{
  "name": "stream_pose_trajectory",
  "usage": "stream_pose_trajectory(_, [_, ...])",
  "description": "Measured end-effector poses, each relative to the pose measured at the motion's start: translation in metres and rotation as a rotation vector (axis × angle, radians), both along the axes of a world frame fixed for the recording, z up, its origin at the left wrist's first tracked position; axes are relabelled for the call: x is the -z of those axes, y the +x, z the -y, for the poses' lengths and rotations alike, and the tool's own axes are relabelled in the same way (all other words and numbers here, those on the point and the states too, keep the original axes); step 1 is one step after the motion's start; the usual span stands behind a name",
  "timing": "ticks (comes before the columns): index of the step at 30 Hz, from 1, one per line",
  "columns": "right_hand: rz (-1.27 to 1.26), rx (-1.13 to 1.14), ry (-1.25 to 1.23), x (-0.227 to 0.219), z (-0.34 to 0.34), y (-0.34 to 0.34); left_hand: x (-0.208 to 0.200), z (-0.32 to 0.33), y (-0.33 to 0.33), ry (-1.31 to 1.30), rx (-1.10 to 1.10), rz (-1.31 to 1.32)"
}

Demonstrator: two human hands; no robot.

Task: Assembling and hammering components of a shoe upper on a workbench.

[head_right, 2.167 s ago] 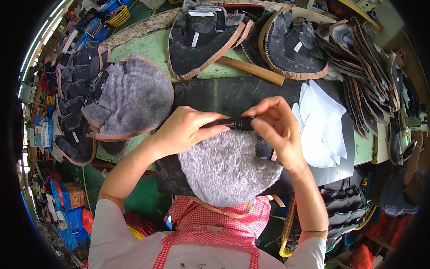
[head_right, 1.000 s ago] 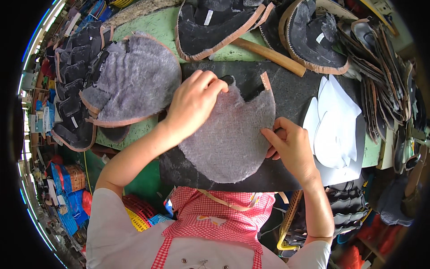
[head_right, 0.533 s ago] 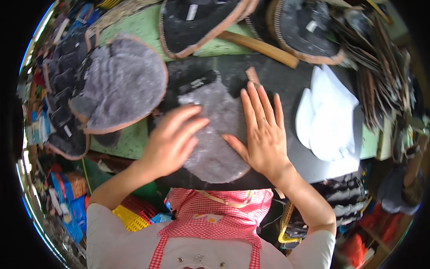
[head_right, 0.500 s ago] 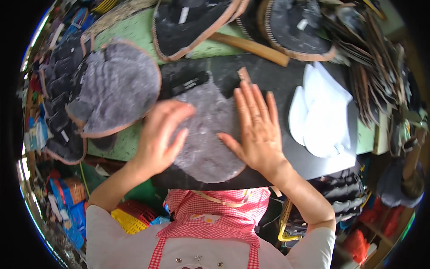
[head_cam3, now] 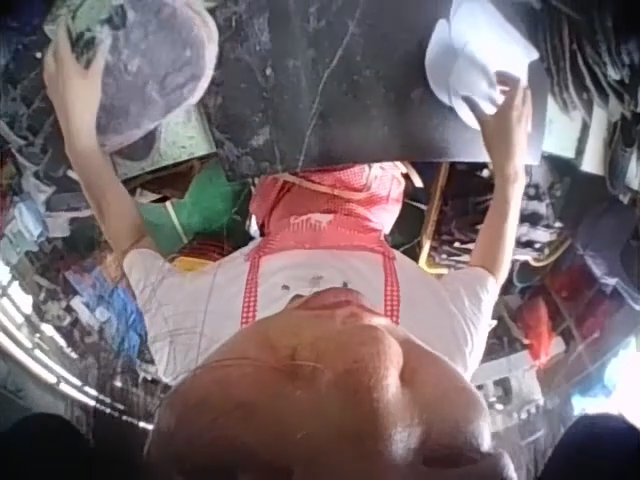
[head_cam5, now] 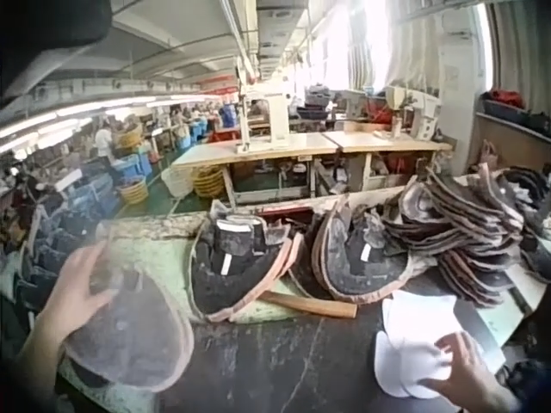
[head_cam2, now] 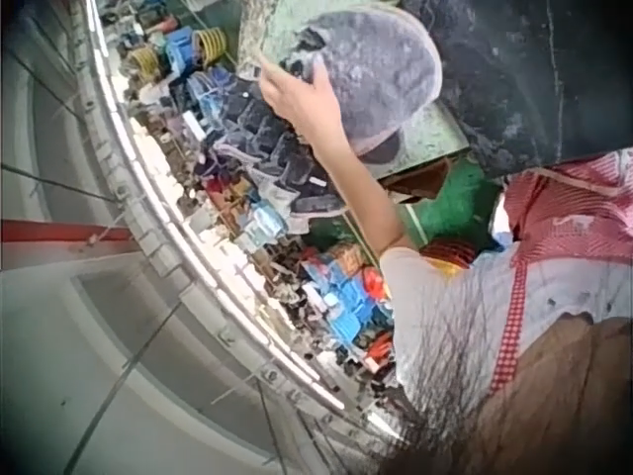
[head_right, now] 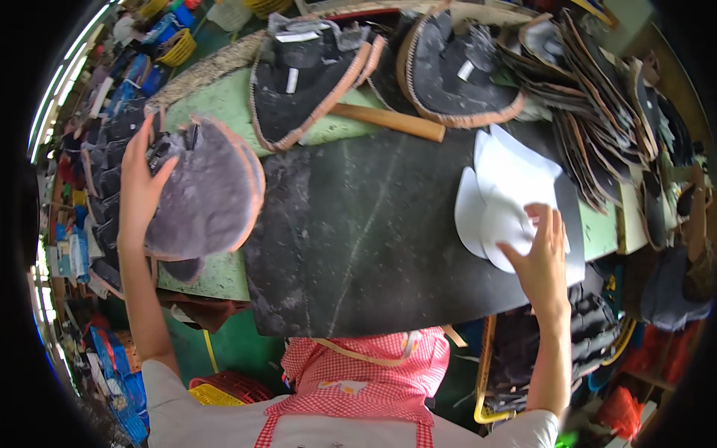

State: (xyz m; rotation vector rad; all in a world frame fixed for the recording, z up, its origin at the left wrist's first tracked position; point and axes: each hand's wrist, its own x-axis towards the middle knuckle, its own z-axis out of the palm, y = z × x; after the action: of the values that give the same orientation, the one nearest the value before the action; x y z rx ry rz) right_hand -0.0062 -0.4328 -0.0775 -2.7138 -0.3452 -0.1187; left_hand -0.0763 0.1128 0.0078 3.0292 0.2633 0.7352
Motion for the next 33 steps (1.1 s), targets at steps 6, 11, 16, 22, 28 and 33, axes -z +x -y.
stream_pose_trajectory(6, [-0.359,0.086,0.01,-0.012,-0.008,0.013,0.039,0.055,0.168,-0.121,0.494,0.066])
stream_pose_trajectory(11, [-0.099,-0.06,0.179,-0.002,-0.013,0.008,0.062,0.067,0.235,0.107,0.005,-0.125])
stream_pose_trajectory(16, [-0.024,0.002,0.318,0.018,0.016,0.014,0.07,0.076,0.221,-0.217,0.375,0.071])
stream_pose_trajectory(22, [-0.106,-0.132,0.232,0.006,0.011,0.012,0.025,0.077,0.213,-0.735,0.803,0.268])
stream_pose_trajectory(28, [-0.276,-0.011,0.363,0.008,0.018,0.012,0.01,0.127,0.214,-0.872,0.839,0.204])
stream_pose_trajectory(33, [-0.34,0.013,0.85,0.002,0.026,0.014,0.09,0.146,0.204,-0.692,0.506,-0.126])
